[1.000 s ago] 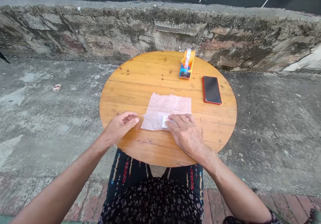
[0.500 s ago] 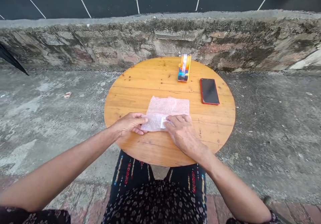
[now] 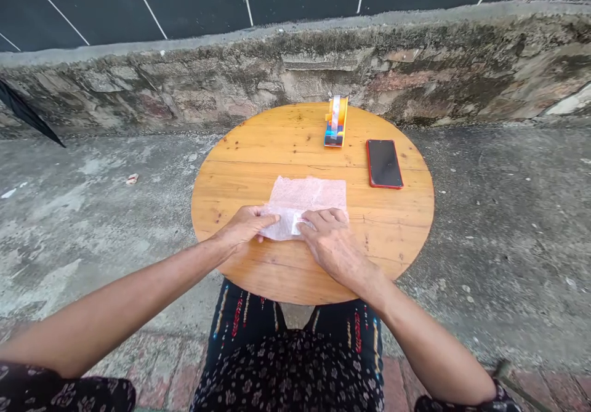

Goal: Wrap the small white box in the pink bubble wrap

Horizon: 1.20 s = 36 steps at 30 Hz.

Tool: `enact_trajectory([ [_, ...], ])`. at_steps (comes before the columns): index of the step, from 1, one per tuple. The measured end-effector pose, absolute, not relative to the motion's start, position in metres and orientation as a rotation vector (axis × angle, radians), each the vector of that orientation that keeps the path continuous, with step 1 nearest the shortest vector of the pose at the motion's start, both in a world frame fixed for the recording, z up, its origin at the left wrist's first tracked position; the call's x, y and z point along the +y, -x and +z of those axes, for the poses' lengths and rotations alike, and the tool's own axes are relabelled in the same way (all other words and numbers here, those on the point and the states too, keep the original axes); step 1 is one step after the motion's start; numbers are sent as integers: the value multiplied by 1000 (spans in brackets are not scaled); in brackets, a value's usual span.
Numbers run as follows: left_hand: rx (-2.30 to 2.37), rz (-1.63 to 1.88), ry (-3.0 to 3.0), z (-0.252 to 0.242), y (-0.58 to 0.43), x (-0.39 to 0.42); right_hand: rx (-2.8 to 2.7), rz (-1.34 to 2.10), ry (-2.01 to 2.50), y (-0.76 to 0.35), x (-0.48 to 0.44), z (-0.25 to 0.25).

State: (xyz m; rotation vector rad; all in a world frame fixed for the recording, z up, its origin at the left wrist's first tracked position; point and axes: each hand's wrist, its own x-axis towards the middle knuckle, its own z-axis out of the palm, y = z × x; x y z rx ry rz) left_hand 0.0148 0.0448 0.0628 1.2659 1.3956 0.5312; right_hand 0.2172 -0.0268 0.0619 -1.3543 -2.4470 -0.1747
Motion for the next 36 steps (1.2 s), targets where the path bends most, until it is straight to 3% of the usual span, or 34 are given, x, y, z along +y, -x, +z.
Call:
enact_trajectory([
  [12,1582,640,-1107,70,-30,30,-2417,-181,1354,-217,-26,57],
  [22,1558,449,-1105,73,-35,34,-2411,-178,1352,-218,-25,57],
  [36,1551,451,-1247,76,-51,36,-2441,-155,1349,-217,-25,60],
])
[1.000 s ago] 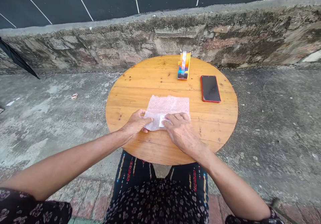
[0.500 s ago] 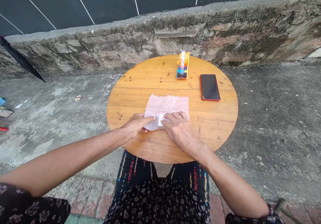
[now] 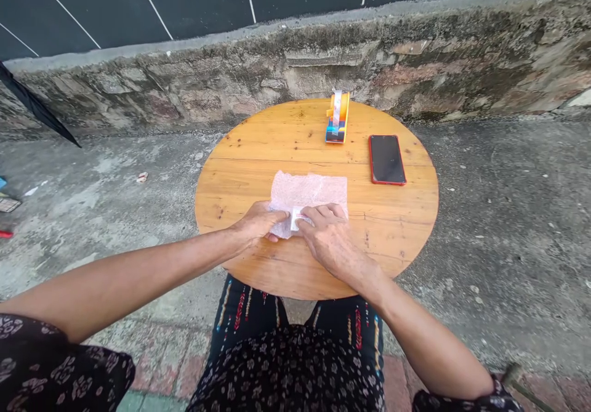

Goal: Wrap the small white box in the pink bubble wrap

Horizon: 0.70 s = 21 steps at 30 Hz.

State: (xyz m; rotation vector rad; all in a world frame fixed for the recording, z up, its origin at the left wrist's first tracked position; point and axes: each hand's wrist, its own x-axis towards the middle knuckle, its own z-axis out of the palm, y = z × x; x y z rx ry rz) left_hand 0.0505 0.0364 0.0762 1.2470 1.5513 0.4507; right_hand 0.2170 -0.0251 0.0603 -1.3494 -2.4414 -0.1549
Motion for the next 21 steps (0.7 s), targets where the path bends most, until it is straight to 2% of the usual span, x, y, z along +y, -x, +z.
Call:
enact_trajectory([
  [21,1357,483,-1006,84,-51,38,-2475,-135,1355,-218,-26,63],
])
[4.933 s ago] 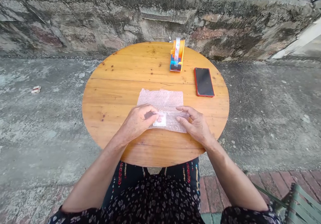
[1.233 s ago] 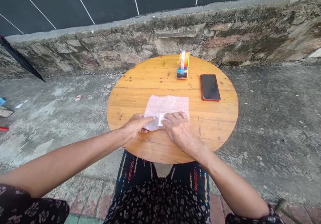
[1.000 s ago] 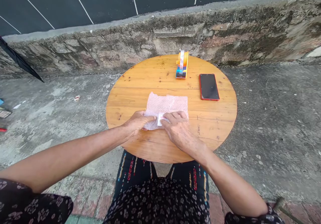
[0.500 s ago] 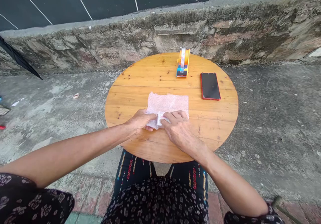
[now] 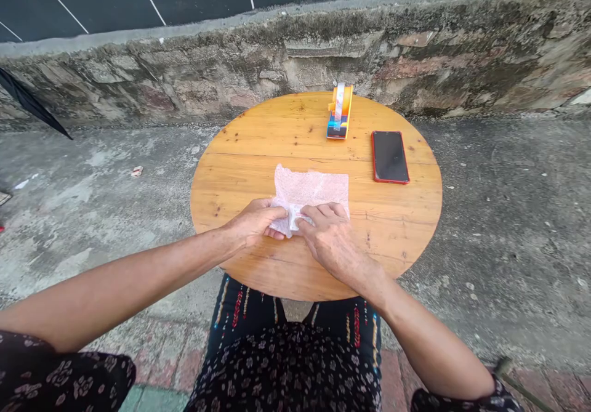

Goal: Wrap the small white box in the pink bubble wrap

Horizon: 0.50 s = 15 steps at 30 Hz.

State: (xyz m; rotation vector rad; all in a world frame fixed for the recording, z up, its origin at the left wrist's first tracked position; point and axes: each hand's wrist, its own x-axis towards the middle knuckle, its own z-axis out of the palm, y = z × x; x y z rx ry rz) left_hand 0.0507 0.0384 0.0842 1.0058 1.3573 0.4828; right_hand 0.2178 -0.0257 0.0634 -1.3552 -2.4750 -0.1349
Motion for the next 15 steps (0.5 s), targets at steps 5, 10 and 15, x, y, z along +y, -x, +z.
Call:
enact_trajectory([
  [5,1318,478,-1042,82,-49,39,-2472,-140,1359,-217,-25,63],
  [10,1322,524,-1074,82,-49,39,-2486,-112,1384,-216,-25,68],
  [15,1351,569,-1155,84,-53,40,-2473,-88,1383,-216,-25,68],
])
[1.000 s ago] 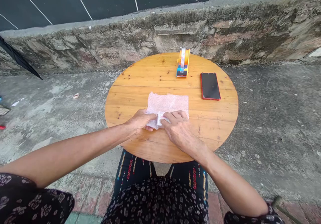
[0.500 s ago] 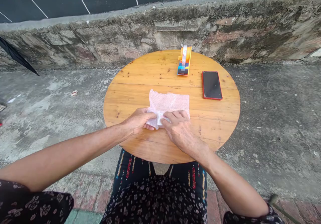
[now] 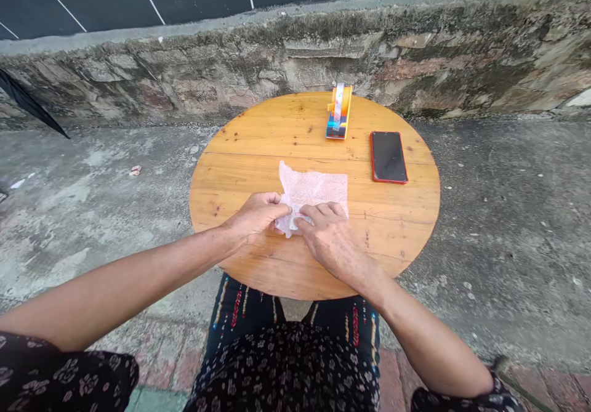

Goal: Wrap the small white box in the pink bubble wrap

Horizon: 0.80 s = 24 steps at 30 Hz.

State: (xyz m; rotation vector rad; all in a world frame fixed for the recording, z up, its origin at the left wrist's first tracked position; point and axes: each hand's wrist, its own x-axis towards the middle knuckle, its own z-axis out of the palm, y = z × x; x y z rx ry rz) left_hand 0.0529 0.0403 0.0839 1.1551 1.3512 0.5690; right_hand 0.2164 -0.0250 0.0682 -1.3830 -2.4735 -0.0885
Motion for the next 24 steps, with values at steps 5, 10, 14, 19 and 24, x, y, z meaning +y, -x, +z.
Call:
enact_trajectory([
  [5,1348,539,-1313,89,-58,38,-2447,-30,1361,-218,-24,66],
  [10,1286,490,-1379,98,-57,33,-2377,91,1359,-217,-25,66],
  [14,1191,430,-1423,104,-55,32,-2213,261,1406,-217,-26,65],
  [19,1207,410,-1475,99,-49,29,-2025,435,1361,-226,-23,60],
  [24,1071,469,-1954,86,-44,26,-2007,517,1305,-233,-22,60],
])
